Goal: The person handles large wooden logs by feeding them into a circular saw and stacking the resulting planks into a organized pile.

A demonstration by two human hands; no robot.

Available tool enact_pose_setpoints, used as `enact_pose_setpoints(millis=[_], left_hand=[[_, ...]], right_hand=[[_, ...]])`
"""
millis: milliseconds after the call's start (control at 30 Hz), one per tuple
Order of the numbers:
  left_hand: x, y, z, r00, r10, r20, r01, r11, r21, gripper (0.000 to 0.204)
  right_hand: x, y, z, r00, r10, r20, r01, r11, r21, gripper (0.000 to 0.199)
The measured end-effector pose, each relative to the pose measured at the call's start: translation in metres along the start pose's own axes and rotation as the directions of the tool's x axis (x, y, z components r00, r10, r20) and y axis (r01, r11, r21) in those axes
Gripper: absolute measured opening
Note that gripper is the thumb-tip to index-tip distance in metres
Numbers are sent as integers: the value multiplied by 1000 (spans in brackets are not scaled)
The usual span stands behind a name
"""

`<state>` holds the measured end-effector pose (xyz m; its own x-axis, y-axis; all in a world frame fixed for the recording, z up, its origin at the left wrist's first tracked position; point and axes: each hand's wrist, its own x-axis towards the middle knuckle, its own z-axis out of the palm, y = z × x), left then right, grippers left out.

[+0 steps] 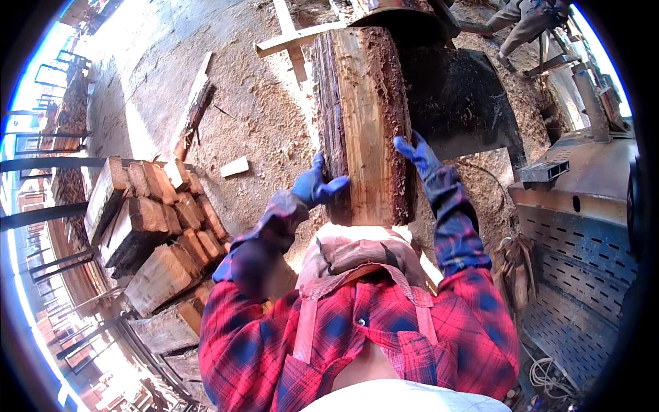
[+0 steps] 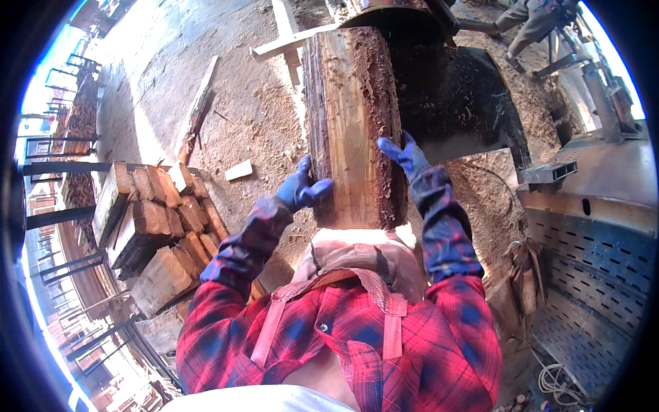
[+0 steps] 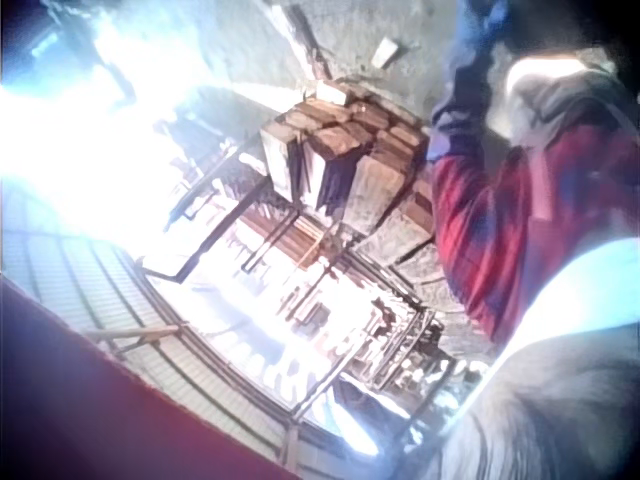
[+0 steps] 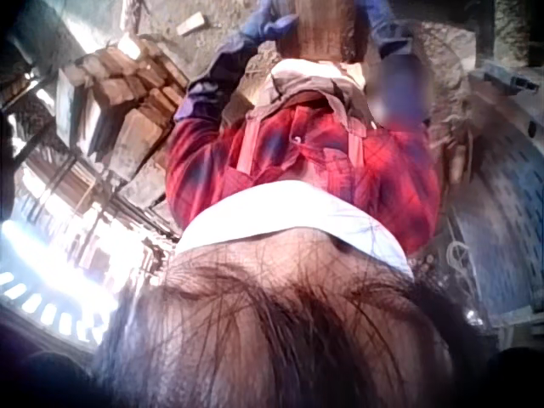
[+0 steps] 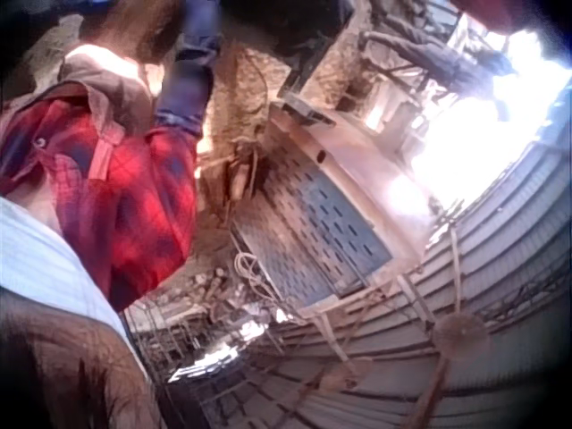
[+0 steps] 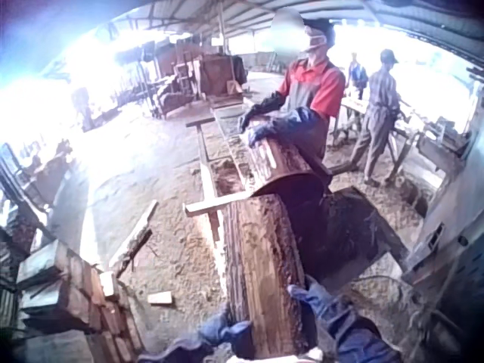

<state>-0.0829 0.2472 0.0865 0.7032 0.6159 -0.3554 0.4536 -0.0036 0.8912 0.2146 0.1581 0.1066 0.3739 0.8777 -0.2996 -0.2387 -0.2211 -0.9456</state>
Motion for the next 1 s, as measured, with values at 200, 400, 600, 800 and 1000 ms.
enact_pose_setpoints(millis=[200,400,600,800,1000], left_hand=[[-10,55,50,992,128,-23,-130,982,-138,72],[-115,64,177,879,-71,471,359,750,-556,48],[-104,72,327,737,24,675,528,602,-598,57],[-243,36,568,401,42,915,310,934,-178,54],[-377,60,714,-23,-195,980,224,955,196,43]], right_hand=[[-27,-20,-23,995,66,75,-71,995,71,64],[-215,-3,-114,999,47,7,-47,993,113,60],[-474,164,-120,878,41,-477,89,965,246,90],[-718,263,-25,281,284,-917,660,636,399,63],[-848,315,18,-282,455,-845,746,658,105,68]])
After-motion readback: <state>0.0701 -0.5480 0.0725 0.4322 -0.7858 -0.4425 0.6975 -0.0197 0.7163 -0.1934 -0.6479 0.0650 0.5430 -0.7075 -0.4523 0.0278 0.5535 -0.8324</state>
